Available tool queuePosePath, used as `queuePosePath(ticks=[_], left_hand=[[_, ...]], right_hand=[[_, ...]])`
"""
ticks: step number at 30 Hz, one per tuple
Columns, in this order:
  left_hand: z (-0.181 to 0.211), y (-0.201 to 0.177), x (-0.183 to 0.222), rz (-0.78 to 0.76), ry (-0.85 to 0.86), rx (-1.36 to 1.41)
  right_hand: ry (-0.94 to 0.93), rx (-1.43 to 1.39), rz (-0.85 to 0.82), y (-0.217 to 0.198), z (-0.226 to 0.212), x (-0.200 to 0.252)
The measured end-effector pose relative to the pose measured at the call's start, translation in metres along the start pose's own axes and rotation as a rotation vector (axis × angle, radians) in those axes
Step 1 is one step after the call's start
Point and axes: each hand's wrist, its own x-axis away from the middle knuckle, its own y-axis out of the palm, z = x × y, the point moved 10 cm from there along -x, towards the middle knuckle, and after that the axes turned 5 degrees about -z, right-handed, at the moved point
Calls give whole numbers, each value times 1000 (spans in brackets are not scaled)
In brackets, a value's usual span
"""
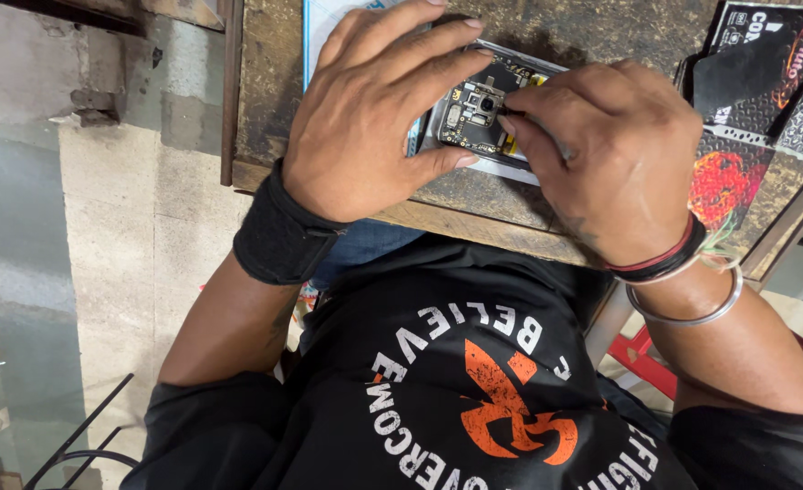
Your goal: The person disassembles a mobile phone by removing the internal components from the chassis, including the battery.
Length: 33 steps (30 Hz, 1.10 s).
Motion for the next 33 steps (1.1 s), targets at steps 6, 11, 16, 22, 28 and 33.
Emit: queuePosePath(ticks=[6,11,16,22,28,33], left_hand=[[-1,-2,4,14,3,27],[-2,-4,4,54,17,29],[-3,-2,7,68,19,25],[-5,-1,6,79,5,17],[-4,-3,6,91,15,23],[-4,-4,7,94,18,38]], right_hand=[[-18,109,-5,3,-16,-6],[-5,223,-27,3,-29,-14],[12,221,-35,2,-32,-16],[-5,239,-30,6,-32,-16],[-14,273,-56,13,-31,-13],[-9,275,-73,17,-32,-12]])
